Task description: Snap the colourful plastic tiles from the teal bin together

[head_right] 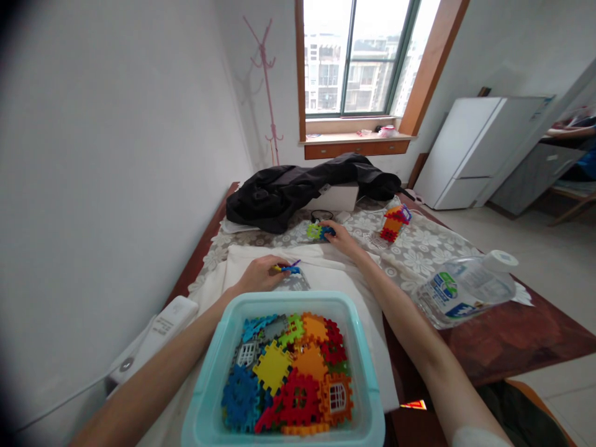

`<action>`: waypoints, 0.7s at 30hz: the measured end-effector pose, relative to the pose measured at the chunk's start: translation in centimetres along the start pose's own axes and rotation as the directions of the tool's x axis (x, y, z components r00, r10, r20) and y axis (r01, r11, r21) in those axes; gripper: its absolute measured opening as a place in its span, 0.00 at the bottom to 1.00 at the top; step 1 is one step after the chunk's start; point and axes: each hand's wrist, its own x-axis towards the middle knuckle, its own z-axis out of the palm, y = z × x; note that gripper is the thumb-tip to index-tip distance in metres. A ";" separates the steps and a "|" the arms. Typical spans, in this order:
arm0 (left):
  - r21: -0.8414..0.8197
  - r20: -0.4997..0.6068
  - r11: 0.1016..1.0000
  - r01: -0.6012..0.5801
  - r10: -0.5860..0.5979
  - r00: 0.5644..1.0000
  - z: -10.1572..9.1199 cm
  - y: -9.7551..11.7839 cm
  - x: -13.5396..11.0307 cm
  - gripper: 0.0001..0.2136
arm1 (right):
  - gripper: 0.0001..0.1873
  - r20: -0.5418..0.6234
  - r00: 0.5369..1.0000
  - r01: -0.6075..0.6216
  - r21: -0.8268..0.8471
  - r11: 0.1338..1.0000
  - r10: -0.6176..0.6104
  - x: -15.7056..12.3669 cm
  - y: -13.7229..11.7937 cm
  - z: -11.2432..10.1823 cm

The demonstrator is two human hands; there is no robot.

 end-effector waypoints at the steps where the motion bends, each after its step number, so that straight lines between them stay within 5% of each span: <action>1: -0.001 -0.020 1.000 0.014 -0.014 1.000 0.0 0.0 0.0 0.09 | 0.25 0.008 1.000 -0.005 0.033 0.999 0.005 0.2 -0.3 -0.2; 7: -0.040 -0.104 0.994 0.099 -0.102 0.989 -0.2 0.4 -0.3 0.12 | 0.23 0.098 0.995 -0.044 0.338 0.940 0.012 0.9 -3.9 -0.6; 16: -0.019 -0.242 0.976 0.217 -0.216 0.946 -0.4 0.0 0.0 0.09 | 0.24 0.151 0.986 0.006 0.369 0.930 -0.067 0.9 -10.1 -0.8; 21: -0.004 -0.314 0.973 0.232 -0.222 0.923 -0.5 -0.5 0.3 0.11 | 0.25 0.200 0.975 0.016 0.360 0.933 -0.094 0.5 -11.4 -0.1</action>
